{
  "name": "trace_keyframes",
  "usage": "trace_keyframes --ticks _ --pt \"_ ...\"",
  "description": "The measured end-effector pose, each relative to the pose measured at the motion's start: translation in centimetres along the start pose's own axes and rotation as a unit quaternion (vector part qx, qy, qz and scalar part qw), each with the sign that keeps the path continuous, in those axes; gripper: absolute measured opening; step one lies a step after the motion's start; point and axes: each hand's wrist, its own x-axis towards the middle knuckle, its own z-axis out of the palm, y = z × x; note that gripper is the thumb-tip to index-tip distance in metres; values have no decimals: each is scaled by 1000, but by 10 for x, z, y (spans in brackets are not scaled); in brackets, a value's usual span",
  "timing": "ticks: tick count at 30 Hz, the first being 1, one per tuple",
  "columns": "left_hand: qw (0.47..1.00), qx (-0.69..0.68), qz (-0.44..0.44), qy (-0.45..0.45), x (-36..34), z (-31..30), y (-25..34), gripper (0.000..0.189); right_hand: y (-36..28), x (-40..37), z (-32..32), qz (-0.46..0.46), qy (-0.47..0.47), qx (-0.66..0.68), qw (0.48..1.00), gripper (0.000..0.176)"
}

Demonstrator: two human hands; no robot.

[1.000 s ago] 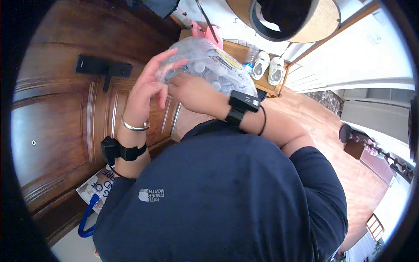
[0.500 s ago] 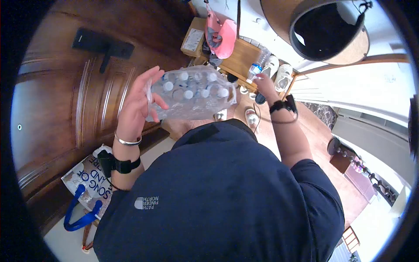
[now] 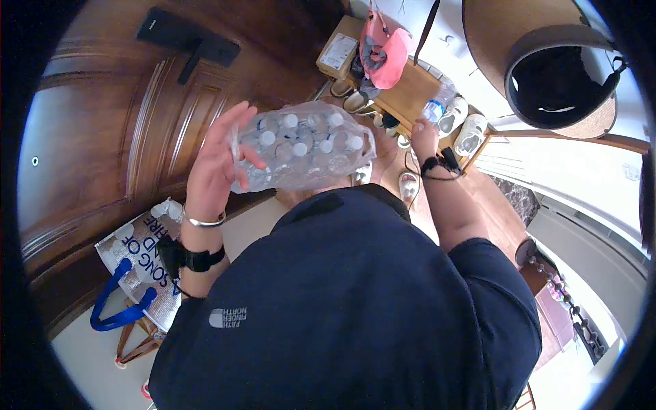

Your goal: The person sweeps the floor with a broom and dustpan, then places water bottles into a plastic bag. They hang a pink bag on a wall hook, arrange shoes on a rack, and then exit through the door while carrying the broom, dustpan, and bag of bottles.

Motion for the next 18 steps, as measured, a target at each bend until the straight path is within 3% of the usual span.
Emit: trace_keyframes --ticks 2,4,6,9,10,12,14,15,18 --pt "1000 -4 10 -18 9 4 1 72 -29 -18 -52 -20 53 112 992 14" --pt "999 9 -2 -39 15 9 4 70 -29 -44 -84 -5 26 324 946 14" --pt "999 -1 0 -49 16 19 8 69 -46 -84 -144 -72 26 428 900 15" --pt "996 -24 7 -81 23 33 12 70 -68 -117 -217 -230 77 415 877 12" --pt "994 -37 9 -99 28 40 14 71 -78 -122 -233 -244 95 431 863 14" --pt "992 -29 19 -123 39 55 21 73 -82 -121 -266 -312 67 312 895 25" --pt "988 -21 29 -150 48 71 30 75 -104 -114 -286 -370 107 213 898 38" --pt "985 -15 37 -170 50 78 36 77 -109 -111 -285 -353 91 242 899 49" --pt "977 22 50 -208 51 101 55 84 -125 -109 -287 -366 77 192 907 55"
